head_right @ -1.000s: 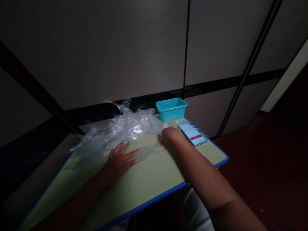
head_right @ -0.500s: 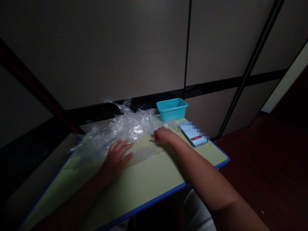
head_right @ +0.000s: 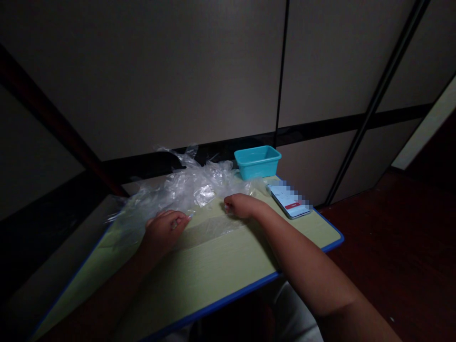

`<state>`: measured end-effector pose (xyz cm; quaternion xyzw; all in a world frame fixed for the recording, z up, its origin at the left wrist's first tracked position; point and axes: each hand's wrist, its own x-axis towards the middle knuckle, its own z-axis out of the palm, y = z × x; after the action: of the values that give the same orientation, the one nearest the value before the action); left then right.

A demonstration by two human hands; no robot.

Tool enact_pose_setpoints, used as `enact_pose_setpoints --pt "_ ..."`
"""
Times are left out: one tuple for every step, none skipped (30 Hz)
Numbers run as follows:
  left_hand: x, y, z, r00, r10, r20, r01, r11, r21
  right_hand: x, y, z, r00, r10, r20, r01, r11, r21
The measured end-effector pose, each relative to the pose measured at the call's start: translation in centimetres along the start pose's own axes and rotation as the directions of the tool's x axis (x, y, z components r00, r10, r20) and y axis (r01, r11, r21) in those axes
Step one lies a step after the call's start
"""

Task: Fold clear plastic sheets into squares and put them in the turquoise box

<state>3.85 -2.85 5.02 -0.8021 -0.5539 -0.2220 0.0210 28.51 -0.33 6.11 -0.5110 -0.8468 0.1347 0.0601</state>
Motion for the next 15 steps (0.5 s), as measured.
enact_pose_setpoints --pt "0.01 -0.02 -0.1 0.999 0.008 0.032 -0.008 1.0 -0.003 -0.06 -0.15 0.01 1.0 -0.016 0.006 0.016 1.0 0.022" --pt "0.02 -0.07 -0.15 0.998 0.017 0.059 -0.017 1.0 -0.004 -0.13 -0.3 0.03 0.999 -0.03 0.012 0.029 0.999 0.038" --pt "0.03 -0.16 -0.16 0.996 0.03 0.08 -0.03 1.0 -0.003 -0.2 -0.45 0.03 0.999 -0.038 0.021 0.037 0.998 0.045" --pt "0.05 -0.27 -0.12 0.995 0.044 0.09 -0.044 0.999 -0.002 -0.26 -0.6 0.03 0.999 -0.044 0.032 0.042 0.998 0.043" --pt "0.06 -0.4 -0.04 0.995 0.052 0.087 -0.053 0.999 0.001 -0.31 -0.75 0.01 0.998 -0.043 0.042 0.041 0.999 0.034" --pt "0.07 -0.54 0.06 0.995 0.055 0.078 -0.056 0.998 0.006 -0.35 -0.88 -0.01 0.998 -0.039 0.055 0.038 0.999 0.023" --pt "0.07 -0.68 0.16 0.996 0.052 0.068 -0.053 0.998 0.015 -0.37 -0.98 -0.04 0.997 -0.034 0.066 0.034 0.999 0.013" --pt "0.07 -0.8 0.26 0.997 0.045 0.063 -0.046 0.999 0.027 -0.37 -1.04 -0.06 0.997 -0.03 0.075 0.029 1.0 0.006" --pt "0.05 -0.88 0.34 0.997 0.035 0.067 -0.037 0.998 0.041 -0.36 -1.07 -0.08 0.996 -0.026 0.082 0.026 1.0 0.0" --pt "0.02 -0.91 0.39 0.997 0.02 0.078 -0.025 0.998 0.059 -0.33 -1.06 -0.09 0.996 -0.021 0.088 0.022 1.0 -0.006" --pt "-0.04 -0.89 0.41 0.995 0.006 0.098 -0.013 0.997 0.077 -0.28 -1.01 -0.08 0.995 -0.014 0.094 0.016 1.0 -0.015" --pt "-0.11 -0.82 0.4 0.993 -0.008 0.117 -0.003 0.996 0.094 -0.23 -0.92 -0.07 0.995 -0.005 0.1 0.007 1.0 -0.025" --pt "-0.18 -0.71 0.37 0.991 -0.023 0.133 0.008 0.994 0.11 -0.19 -0.82 -0.05 0.994 0.008 0.107 -0.004 0.999 -0.037" --pt "-0.26 -0.58 0.32 0.988 -0.037 0.148 0.019 0.992 0.126 -0.14 -0.71 -0.02 0.993 0.02 0.113 -0.014 0.999 -0.05" --pt "-0.33 -0.45 0.26 0.985 -0.052 0.165 0.029 0.99 0.141 -0.11 -0.6 0.0 0.993 0.031 0.117 -0.024 0.998 -0.063"
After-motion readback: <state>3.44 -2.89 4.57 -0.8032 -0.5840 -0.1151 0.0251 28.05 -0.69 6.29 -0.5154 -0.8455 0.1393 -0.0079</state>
